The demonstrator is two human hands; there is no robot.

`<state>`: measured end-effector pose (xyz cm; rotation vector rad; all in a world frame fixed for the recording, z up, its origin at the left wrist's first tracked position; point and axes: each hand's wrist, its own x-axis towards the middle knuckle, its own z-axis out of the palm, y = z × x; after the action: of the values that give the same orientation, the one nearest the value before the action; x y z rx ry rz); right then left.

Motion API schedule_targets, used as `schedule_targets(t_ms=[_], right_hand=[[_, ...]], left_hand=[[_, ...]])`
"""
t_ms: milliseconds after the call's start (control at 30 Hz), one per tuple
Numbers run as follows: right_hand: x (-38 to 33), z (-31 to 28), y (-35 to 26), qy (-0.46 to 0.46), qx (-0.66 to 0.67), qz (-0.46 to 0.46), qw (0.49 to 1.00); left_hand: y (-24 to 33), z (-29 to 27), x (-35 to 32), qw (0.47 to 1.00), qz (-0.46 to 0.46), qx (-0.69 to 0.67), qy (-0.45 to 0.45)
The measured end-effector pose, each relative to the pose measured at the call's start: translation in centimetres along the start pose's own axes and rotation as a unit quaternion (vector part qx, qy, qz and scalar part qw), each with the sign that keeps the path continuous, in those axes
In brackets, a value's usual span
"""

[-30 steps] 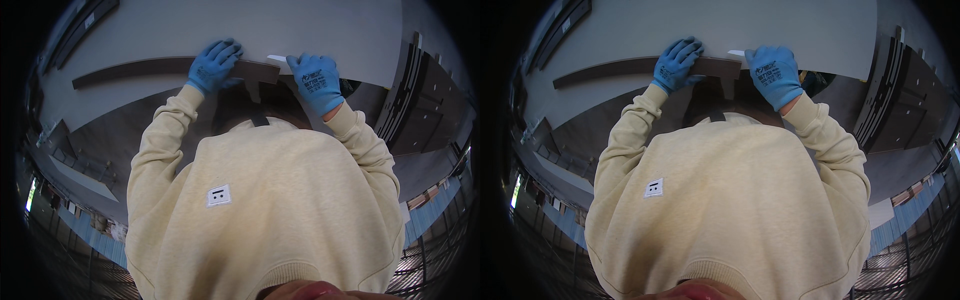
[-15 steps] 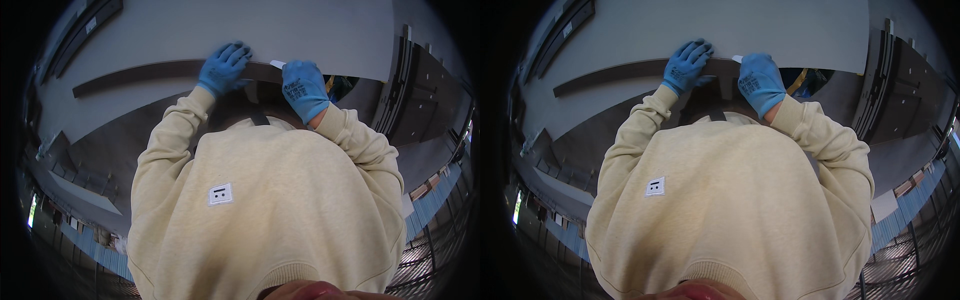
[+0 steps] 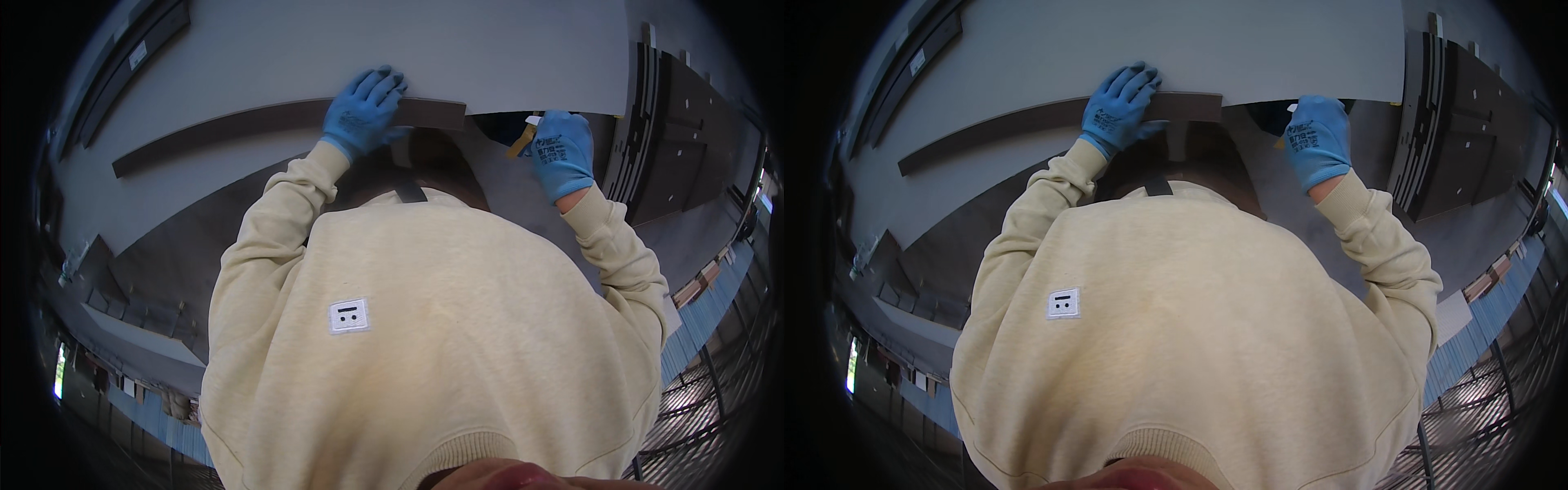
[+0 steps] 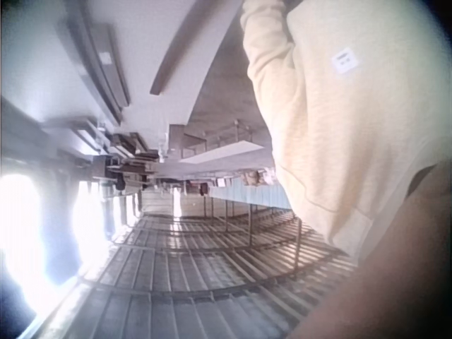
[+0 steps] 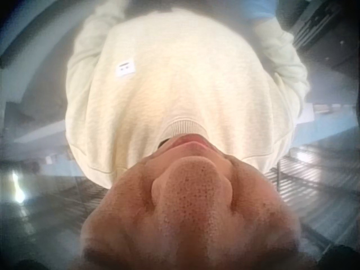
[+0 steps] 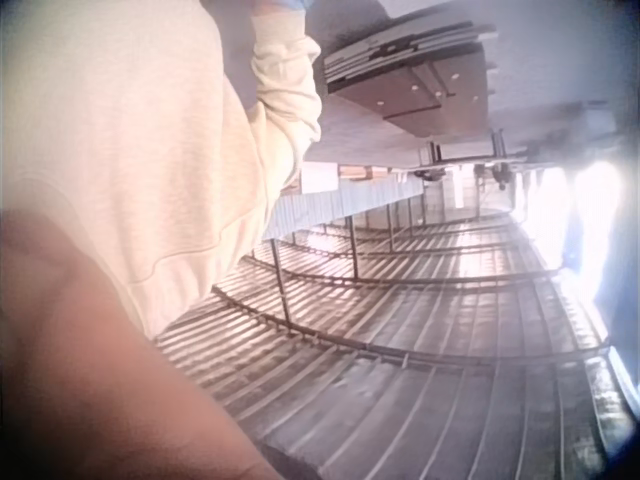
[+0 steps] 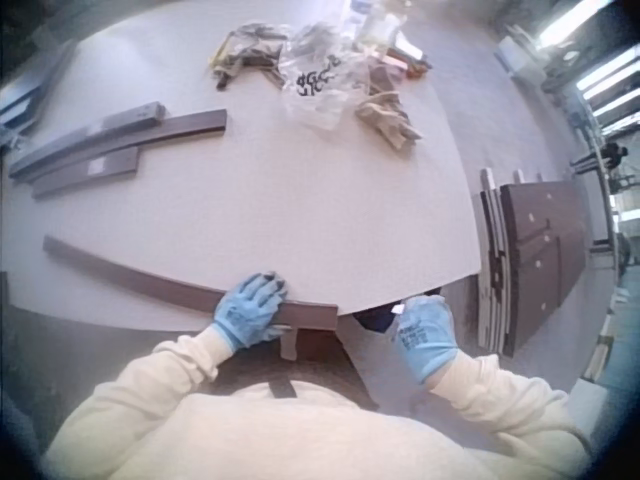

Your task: The person applies adhesive edge banding to the edges of wooden planks using a small white plastic tool. They smooth the banding along the edges, handle a bag of small round objects, and use a small reddish-brown tool on the wood surface.

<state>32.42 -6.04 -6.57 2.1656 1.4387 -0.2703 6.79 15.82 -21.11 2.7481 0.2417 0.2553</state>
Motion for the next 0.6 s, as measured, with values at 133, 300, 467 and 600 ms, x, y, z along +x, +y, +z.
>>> schedule_targets(t_ms=[133, 300, 467, 600], right_hand=[[-0.8, 0.1, 1.5, -0.002, -0.054, -0.022, 0.998], [-1.5, 2.3, 0.1, 0.045, 0.463, 0.067, 0.883], [-1.8, 6.9, -1.2, -0.119, 0.692, 0.215, 0.678], [-1.2, 9.5, -1.9, -0.116, 0.741, 0.197, 0.632]], left_hand=[[0.2, -0.2, 0.1, 1.0, 0.002, -0.003, -0.001], [0.5, -0.3, 0.2, 1.0, -0.005, -0.008, 0.001], [0.6, -0.1, 0.3, 1.0, -0.006, 0.003, -0.011], [0.5, 0.4, 0.5, 1.0, -0.006, 0.008, -0.006]])
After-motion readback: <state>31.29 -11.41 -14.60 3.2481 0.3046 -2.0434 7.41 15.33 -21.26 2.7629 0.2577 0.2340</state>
